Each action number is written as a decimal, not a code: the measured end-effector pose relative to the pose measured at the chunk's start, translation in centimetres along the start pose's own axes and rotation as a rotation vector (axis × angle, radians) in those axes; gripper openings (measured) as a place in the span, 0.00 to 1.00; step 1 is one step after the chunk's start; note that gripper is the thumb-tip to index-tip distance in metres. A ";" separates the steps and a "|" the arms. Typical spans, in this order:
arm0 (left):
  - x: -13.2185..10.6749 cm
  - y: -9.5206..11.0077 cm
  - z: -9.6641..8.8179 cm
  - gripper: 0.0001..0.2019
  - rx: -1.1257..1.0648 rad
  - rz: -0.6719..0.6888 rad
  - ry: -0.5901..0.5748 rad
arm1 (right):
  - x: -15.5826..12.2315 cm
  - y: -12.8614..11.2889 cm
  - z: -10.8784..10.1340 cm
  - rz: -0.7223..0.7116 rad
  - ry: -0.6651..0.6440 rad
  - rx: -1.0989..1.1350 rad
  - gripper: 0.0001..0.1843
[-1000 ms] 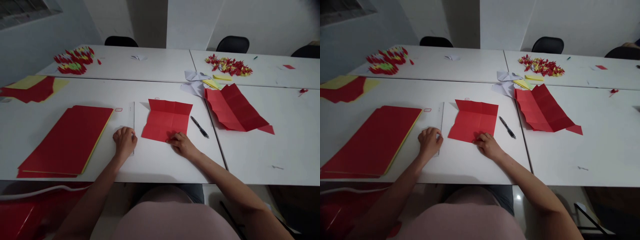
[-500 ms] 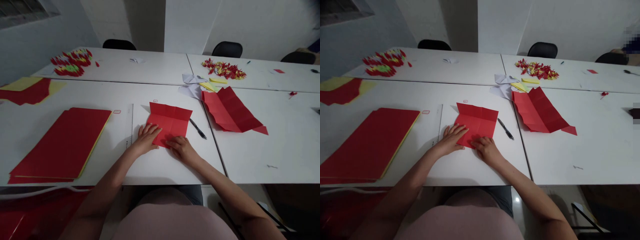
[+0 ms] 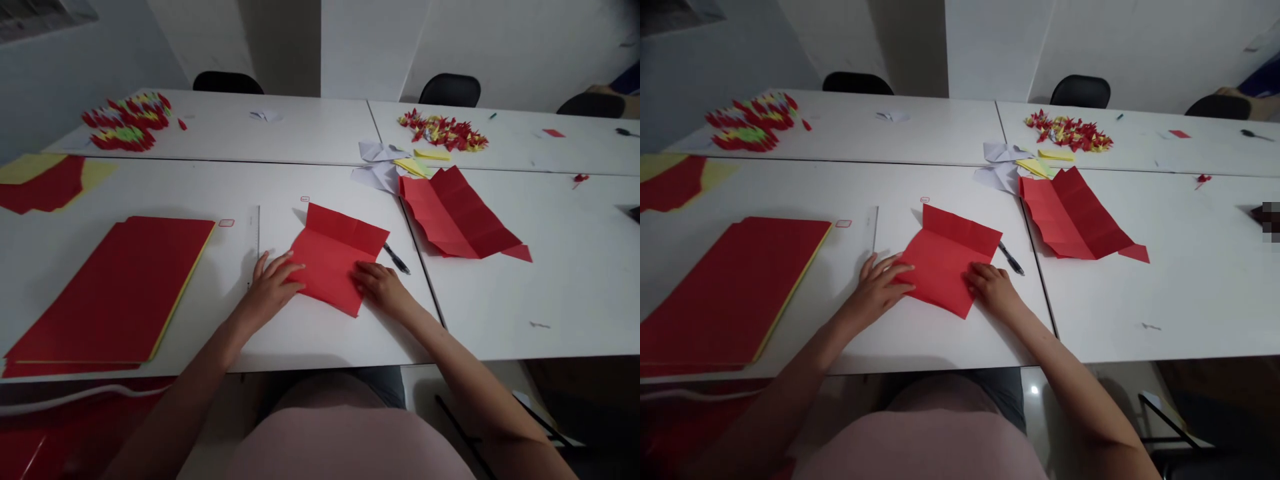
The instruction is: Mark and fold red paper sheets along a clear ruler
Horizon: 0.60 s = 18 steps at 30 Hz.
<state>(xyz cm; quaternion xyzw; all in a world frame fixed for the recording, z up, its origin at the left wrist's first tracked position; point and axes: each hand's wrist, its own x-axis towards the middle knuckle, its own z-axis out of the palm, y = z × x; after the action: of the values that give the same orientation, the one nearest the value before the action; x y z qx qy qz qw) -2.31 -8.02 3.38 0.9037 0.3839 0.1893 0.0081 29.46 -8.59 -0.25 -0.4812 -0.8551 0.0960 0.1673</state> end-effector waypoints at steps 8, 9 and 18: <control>-4.5 -2.8 0.8 0.17 0.121 -0.104 0.153 | -2.1 -4.3 0.8 0.072 -0.058 -0.175 0.22; -4.8 -3.0 0.9 0.18 0.127 -0.116 0.156 | -2.4 -4.7 0.8 0.065 -0.059 -0.186 0.22; -5.0 -3.0 0.5 0.22 0.096 -0.174 0.119 | -3.8 -5.7 1.0 -0.034 0.047 -0.198 0.20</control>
<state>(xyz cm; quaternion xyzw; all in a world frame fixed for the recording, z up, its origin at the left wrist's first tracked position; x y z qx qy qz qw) -7.38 -9.30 0.76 0.8534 0.4696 0.2226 -0.0414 26.38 -14.86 -0.06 -0.4830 -0.8642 -0.0031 0.1408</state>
